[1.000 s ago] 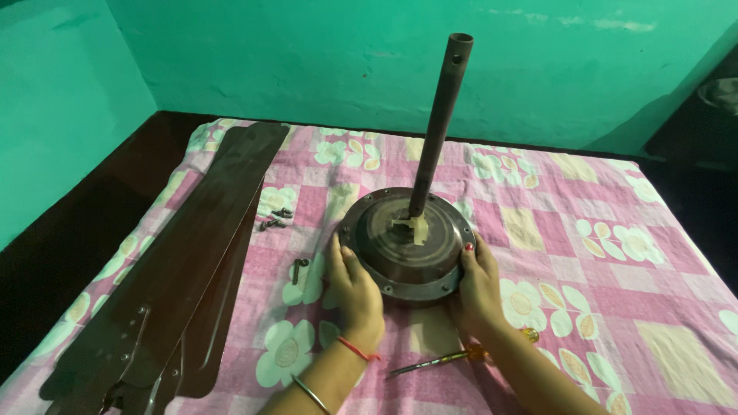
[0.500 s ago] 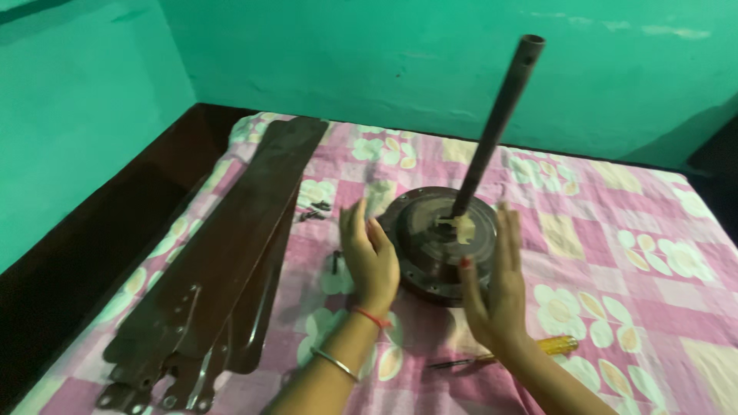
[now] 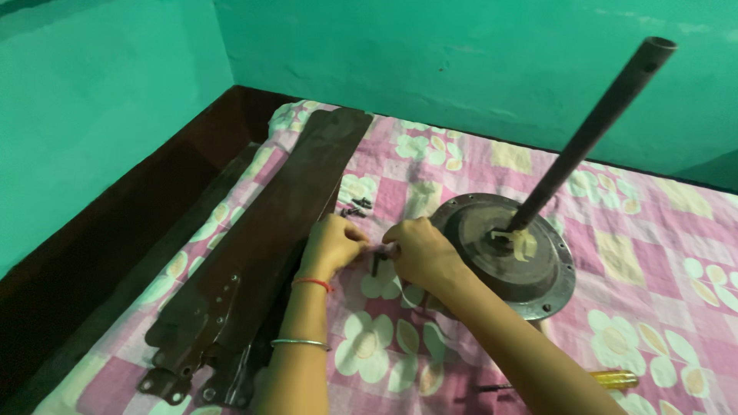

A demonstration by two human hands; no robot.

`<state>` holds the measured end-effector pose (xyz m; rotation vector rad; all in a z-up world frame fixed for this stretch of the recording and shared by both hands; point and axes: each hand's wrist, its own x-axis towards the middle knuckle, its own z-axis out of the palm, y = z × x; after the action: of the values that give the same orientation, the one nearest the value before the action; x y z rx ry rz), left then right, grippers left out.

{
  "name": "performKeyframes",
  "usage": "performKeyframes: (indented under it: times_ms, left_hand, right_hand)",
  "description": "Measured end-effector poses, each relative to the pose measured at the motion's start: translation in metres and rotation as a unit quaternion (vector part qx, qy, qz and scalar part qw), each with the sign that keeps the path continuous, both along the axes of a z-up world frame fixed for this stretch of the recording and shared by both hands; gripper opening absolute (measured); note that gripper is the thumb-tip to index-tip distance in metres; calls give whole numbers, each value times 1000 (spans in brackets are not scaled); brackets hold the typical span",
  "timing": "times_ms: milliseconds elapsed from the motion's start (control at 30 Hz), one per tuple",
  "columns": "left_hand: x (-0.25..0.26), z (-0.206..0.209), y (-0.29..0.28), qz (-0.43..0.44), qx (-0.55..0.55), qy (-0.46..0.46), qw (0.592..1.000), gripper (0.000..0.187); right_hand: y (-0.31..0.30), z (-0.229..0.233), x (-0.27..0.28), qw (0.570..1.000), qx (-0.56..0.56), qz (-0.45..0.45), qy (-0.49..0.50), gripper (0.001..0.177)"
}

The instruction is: The person uses a screwdriver to tighten screws on a ceiling fan motor housing, then attaches a fan blade to the motor using screws and a screwdriver. The person secures the blade by tightening multiple screws.

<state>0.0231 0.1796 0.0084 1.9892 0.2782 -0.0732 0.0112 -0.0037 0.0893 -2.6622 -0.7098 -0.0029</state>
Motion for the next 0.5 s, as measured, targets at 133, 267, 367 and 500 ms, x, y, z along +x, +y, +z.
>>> performKeyframes:
  times_ms: [133, 267, 367, 500]
  left_hand:
    - [-4, 14, -7, -71, 109, -3, 992, 30]
    - [-8, 16, -18, -42, 188, -34, 981, 30]
    - [-7, 17, -17, -25, 195, -22, 980, 22]
    - [-8, 27, -14, 7, 18, -57, 998, 22]
  right_hand:
    - [11, -10, 9, 997, -53, 19, 50, 22]
    - [14, -15, 7, 997, -67, 31, 26, 22]
    - [12, -17, -7, 998, -39, 28, -51, 18]
    - [-3, -8, -29, 984, 76, 63, -149, 36]
